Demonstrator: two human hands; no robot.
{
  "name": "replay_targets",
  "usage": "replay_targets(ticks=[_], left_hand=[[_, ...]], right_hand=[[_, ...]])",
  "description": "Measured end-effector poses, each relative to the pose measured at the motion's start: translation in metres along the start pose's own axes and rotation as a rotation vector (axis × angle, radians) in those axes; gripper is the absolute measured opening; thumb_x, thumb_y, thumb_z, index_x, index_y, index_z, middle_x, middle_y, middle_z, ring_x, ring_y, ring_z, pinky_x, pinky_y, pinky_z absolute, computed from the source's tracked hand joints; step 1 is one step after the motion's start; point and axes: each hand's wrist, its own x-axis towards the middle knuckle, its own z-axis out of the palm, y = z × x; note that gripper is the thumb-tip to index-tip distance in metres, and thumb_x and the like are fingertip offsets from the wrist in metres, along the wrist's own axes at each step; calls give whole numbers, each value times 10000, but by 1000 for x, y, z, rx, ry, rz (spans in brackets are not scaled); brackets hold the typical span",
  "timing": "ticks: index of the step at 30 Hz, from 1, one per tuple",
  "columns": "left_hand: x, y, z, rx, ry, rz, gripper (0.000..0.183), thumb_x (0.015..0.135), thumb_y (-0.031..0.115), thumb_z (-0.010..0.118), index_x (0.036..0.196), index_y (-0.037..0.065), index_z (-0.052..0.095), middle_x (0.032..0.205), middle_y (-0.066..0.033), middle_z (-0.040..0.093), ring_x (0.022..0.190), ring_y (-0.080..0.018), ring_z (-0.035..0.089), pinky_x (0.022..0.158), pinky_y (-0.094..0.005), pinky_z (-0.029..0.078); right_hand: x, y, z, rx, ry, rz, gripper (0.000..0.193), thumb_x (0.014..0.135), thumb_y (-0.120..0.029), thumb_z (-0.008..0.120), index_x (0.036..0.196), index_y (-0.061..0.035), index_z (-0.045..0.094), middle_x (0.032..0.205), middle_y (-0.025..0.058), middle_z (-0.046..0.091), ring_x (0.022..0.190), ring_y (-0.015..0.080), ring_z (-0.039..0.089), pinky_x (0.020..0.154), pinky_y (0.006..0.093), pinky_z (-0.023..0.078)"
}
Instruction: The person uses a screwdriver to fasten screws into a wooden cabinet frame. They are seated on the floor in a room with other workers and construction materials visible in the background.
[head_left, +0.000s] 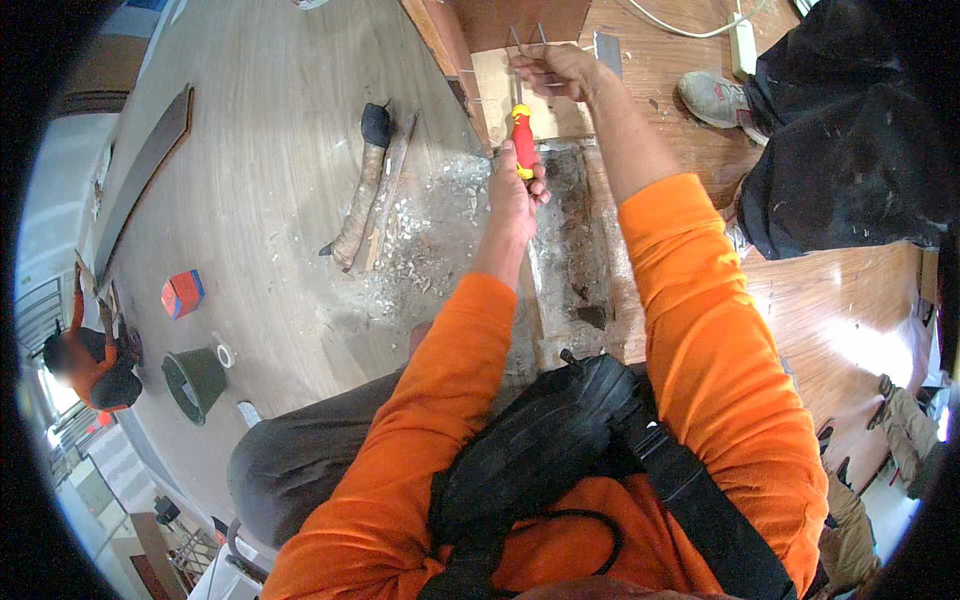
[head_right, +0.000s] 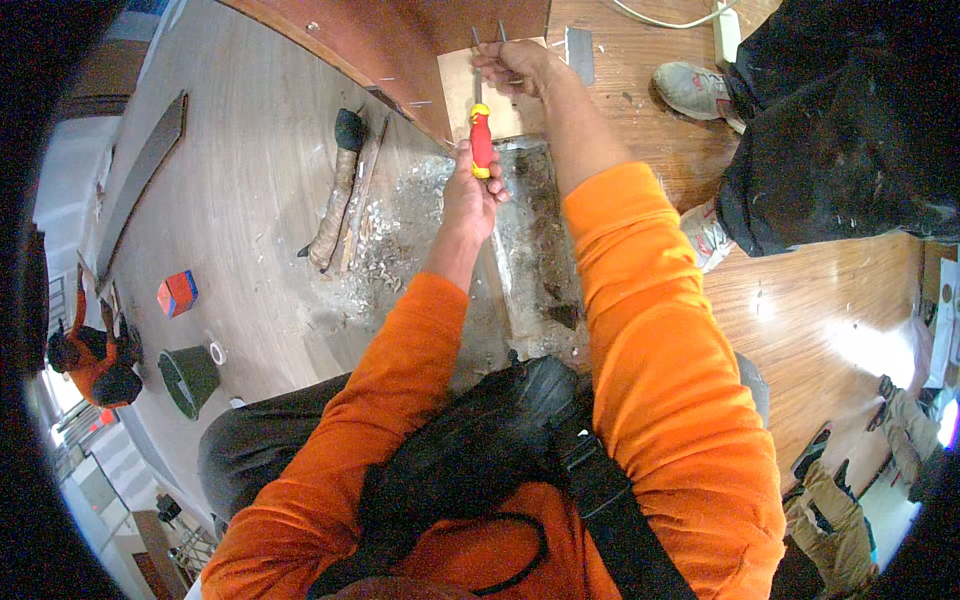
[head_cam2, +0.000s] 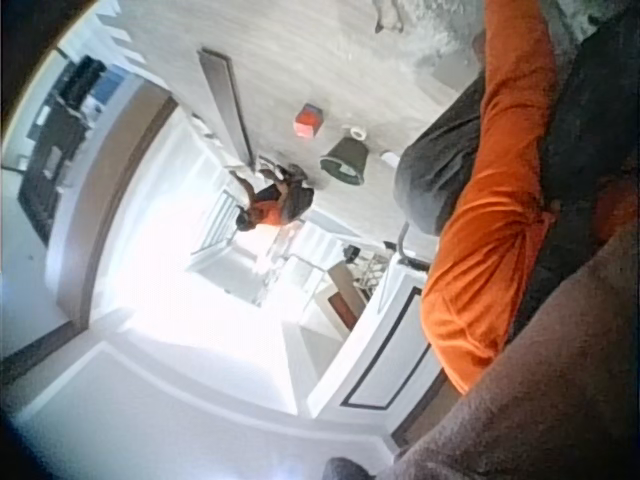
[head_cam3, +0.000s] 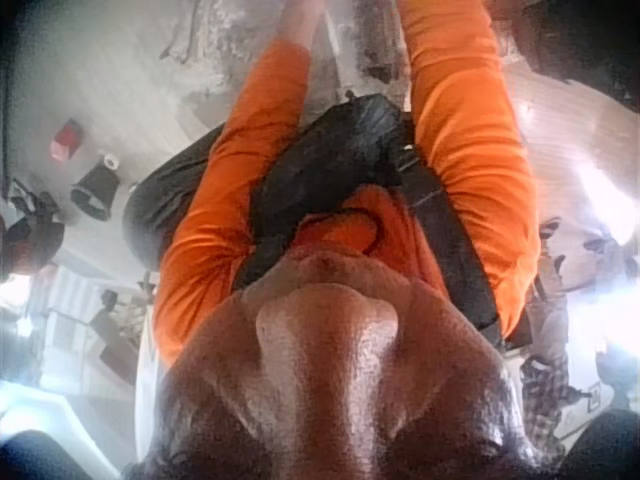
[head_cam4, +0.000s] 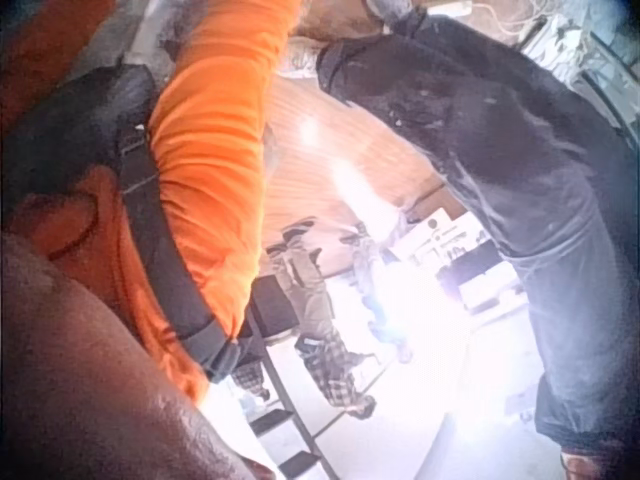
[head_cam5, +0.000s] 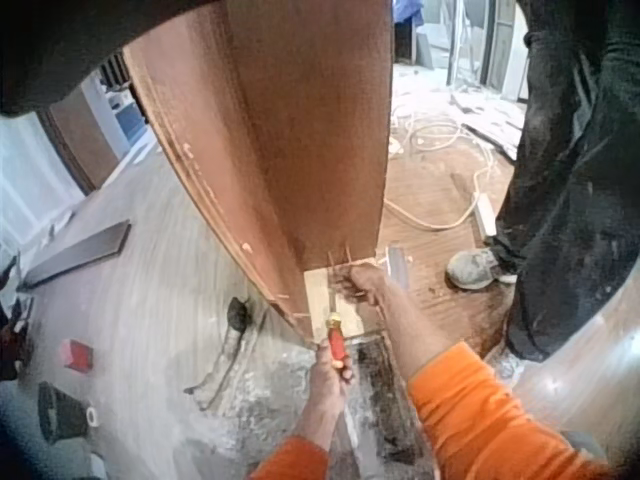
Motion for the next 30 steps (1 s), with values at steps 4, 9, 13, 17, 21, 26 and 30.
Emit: replay_targets(ticks=[4,9,13,17,21,26,30], left_hand=[[-1,2,-1,-48,-1,36,481,938,542,434,918,72,532,644,25,446,525,-88,370,511,-270,335],[-3,-1,-3,-56,6,38,457,930,528,466,910,76,530,641,26,445,526,-90,379,508,-266,333],[-10,-5,-6,-76,24,63,441,915,523,504,902,83,528,641,27,443,529,-90,380,509,-266,330],[-10,-5,-8,-77,22,64,432,908,523,516,898,92,525,641,29,441,533,-88,379,511,-267,329],[-13,-7,2,-58,8,56,417,907,514,521,890,97,522,643,31,442,532,-89,380,513,-266,327],[-11,-7,-6,-51,-1,67,419,898,524,526,884,105,521,646,32,443,534,-89,382,512,-264,323],[-13,-4,-15,-59,34,78,426,893,526,534,897,100,528,642,33,441,534,-88,385,511,-262,320]], right_hand=[[4,6,9,328,-35,-29,232,927,-332,559,966,-153,702,768,-64,615,673,69,528,717,256,446],[21,6,18,295,194,-138,107,875,-241,634,892,-152,691,748,-49,585,653,72,503,650,262,427],[17,2,27,194,324,-58,143,882,-256,624,848,-122,663,736,-30,577,615,84,504,620,270,449],[3,2,30,541,109,-128,190,883,-269,624,862,-80,630,673,-7,539,554,91,487,539,263,448],[34,11,7,514,53,-173,201,914,-245,580,908,-46,609,601,3,491,497,108,465,459,250,422],[26,5,27,303,240,-159,187,956,-189,489,915,-52,609,632,4,509,496,136,481,470,271,440],[-16,-7,46,599,75,-74,159,935,-154,501,908,-39,607,631,20,523,468,150,436,452,326,411]])
